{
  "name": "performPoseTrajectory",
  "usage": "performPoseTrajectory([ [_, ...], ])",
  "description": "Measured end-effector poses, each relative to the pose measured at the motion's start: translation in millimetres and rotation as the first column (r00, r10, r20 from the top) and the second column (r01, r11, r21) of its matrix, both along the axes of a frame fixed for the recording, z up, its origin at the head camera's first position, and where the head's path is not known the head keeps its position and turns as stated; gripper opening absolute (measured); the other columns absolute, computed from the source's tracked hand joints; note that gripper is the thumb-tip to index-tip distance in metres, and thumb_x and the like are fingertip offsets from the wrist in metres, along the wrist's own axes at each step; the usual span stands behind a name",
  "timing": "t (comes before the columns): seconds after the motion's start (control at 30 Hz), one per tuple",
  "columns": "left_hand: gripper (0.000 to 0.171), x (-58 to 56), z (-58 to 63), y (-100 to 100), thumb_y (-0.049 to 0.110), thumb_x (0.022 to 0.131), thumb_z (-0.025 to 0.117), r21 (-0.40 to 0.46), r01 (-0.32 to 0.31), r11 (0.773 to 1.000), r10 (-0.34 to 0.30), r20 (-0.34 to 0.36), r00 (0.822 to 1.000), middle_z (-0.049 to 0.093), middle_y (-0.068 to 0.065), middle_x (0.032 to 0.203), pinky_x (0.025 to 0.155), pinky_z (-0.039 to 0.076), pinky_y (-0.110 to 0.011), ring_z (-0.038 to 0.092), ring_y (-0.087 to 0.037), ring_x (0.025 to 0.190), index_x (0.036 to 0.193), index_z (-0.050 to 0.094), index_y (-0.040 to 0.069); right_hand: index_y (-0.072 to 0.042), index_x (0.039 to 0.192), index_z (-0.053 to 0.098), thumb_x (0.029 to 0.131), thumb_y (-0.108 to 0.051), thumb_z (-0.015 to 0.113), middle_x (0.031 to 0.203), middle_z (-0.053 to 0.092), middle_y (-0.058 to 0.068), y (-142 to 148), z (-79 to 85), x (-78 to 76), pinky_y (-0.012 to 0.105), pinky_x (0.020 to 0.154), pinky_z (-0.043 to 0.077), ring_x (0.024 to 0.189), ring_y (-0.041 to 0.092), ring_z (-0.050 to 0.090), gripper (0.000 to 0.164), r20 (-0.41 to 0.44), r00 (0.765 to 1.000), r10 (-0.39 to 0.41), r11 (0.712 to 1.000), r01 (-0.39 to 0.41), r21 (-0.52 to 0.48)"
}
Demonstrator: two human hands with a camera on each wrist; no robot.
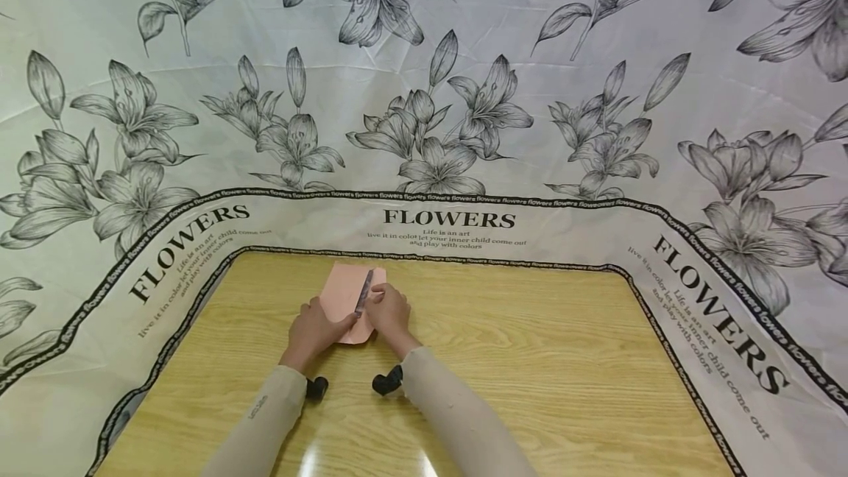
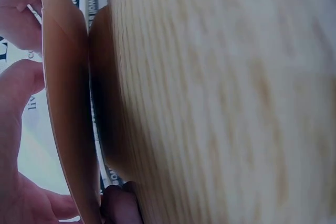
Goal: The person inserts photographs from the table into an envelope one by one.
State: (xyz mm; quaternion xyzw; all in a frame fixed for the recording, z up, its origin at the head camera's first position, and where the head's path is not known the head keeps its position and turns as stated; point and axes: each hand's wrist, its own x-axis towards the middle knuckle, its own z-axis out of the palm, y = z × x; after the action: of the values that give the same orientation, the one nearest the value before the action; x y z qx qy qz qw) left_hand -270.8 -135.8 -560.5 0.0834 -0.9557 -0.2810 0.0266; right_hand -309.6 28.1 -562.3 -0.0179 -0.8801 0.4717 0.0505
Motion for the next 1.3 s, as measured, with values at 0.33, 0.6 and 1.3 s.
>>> performPoseTrajectory([
  [0.33,0.101,-2.0,1.2,1,0.066,0.090,0.076,0.014,-0.012,1.000,0.011,0.040,0.999,0.057,-0.036,0.127,0.088,0.056,-0.062,0.065,-0.050,0.107,0.142,0.049,-0.016,-0.005,0.129,0.074,0.101,-0.016,0.073,0.099,0.074,0.008,16,6.7,2.0,0.038,0.071,0.056,0.078,0.019,0.067,0.029,-0.006,1.000,0.022,0.997,-0.022,-0.069],
  [0.6,0.106,-1.9,0.9,5,0.066,0.091,0.074,0.029,-0.020,0.999,0.018,0.068,0.998,0.051,-0.039,0.135,0.096,0.053,-0.064,0.058,-0.053,0.122,0.149,0.042,-0.017,-0.004,0.130,0.073,0.103,-0.016,0.071,0.102,0.074,0.009,41,4.9,4.6,0.041,0.073,0.057,0.083,0.021,0.069,0.030,-0.033,0.999,0.027,0.995,-0.030,-0.092],
  [1.3,0.099,3.3,-0.5,7,0.065,0.094,0.072,-0.126,-0.041,0.991,0.043,0.015,0.999,0.047,-0.037,0.130,0.107,0.040,-0.061,0.047,-0.049,0.118,0.141,0.044,-0.017,-0.002,0.137,0.068,0.106,-0.019,0.068,0.114,0.070,0.014,111,12.7,5.4,0.036,0.071,0.052,0.091,0.026,0.065,0.035,0.001,1.000,-0.024,0.990,0.024,-0.137],
])
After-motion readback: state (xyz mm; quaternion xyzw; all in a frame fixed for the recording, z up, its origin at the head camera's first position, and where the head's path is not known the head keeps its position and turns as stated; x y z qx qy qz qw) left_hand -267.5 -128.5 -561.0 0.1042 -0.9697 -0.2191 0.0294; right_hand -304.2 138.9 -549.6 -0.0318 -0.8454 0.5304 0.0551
